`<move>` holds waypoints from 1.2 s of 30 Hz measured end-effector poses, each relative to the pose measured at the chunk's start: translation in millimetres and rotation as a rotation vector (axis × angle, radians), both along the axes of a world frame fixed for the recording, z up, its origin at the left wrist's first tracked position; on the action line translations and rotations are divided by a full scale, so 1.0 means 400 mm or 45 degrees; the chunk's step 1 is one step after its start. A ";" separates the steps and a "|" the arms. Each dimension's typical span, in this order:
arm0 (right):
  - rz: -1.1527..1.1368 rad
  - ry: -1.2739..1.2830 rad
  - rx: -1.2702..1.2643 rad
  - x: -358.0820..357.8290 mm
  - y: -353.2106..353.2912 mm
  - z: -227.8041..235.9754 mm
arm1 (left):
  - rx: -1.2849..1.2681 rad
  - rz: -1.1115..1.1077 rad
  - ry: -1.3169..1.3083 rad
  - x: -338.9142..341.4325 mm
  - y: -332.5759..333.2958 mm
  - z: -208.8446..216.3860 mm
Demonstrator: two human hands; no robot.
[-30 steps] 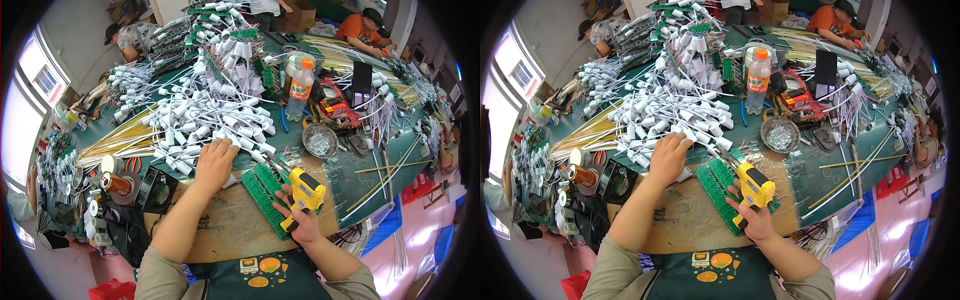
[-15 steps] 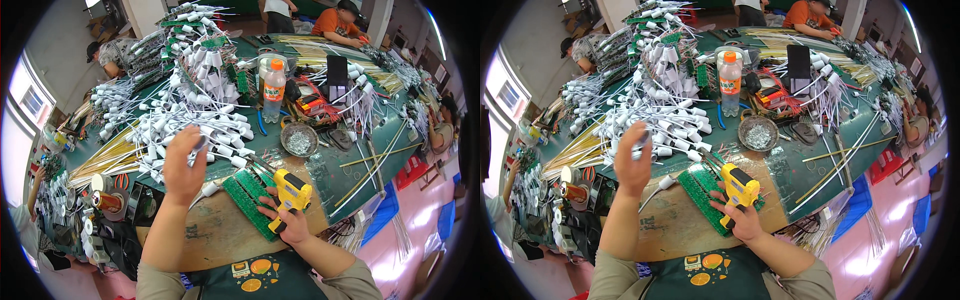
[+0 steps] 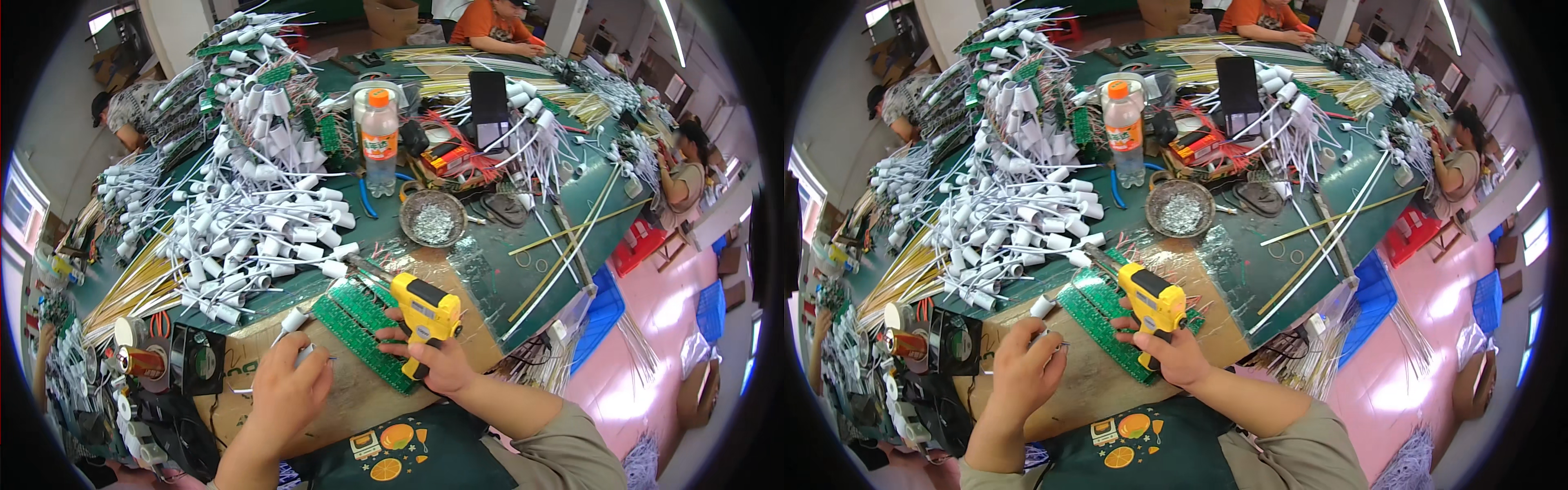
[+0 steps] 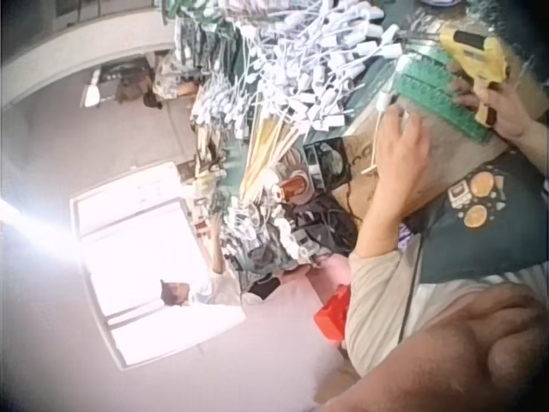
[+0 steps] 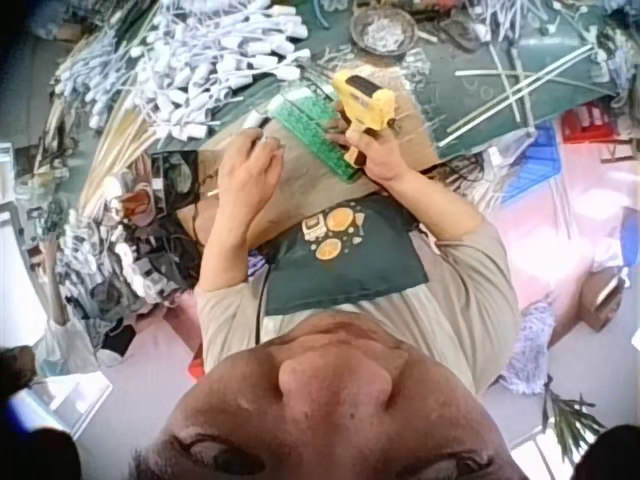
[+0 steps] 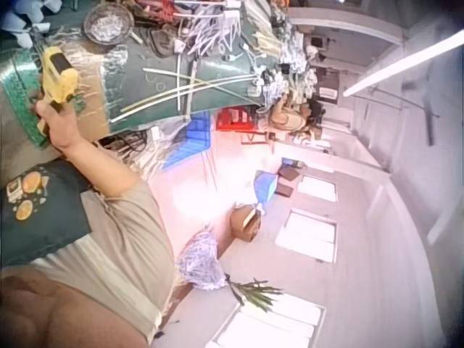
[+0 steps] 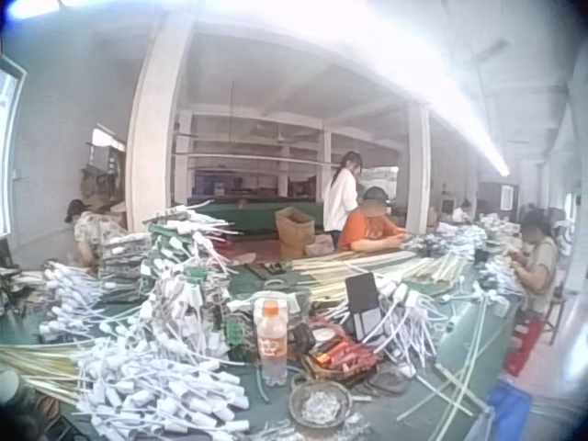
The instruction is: The person solders wires onto LED boards with a soldering iron to create lighting fixtures.
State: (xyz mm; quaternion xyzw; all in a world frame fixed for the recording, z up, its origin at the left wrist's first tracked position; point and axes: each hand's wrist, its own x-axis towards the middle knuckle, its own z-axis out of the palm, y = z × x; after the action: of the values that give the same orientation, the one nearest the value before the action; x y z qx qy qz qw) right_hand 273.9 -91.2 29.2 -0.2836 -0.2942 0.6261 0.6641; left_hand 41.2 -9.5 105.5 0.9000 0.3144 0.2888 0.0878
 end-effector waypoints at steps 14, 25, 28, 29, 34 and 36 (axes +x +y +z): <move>0.018 -0.033 -0.095 0.006 -0.007 -0.006 | -0.472 0.223 -0.208 -0.009 0.018 -0.125; 0.024 -0.023 -0.102 0.005 -0.008 -0.007 | -0.431 0.296 -0.325 0.001 0.035 -0.128; 0.032 -0.024 -0.110 0.003 -0.012 -0.011 | -0.358 0.281 -0.313 0.000 0.035 -0.139; 0.034 -0.022 -0.114 0.002 -0.014 -0.010 | -0.328 0.271 -0.311 -0.001 0.033 -0.141; 0.055 -0.018 -0.091 0.000 -0.013 -0.005 | -0.346 0.311 -0.312 -0.009 0.034 -0.135; 0.065 -0.030 -0.089 0.005 -0.012 0.003 | -0.337 0.350 -0.305 -0.007 0.042 -0.140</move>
State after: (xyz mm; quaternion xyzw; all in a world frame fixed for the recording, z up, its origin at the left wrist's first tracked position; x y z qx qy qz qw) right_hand 275.8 -95.9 30.6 -0.3063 -0.2869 0.6493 0.6342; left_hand 38.4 7.5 49.6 0.7885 0.4567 0.3590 0.2018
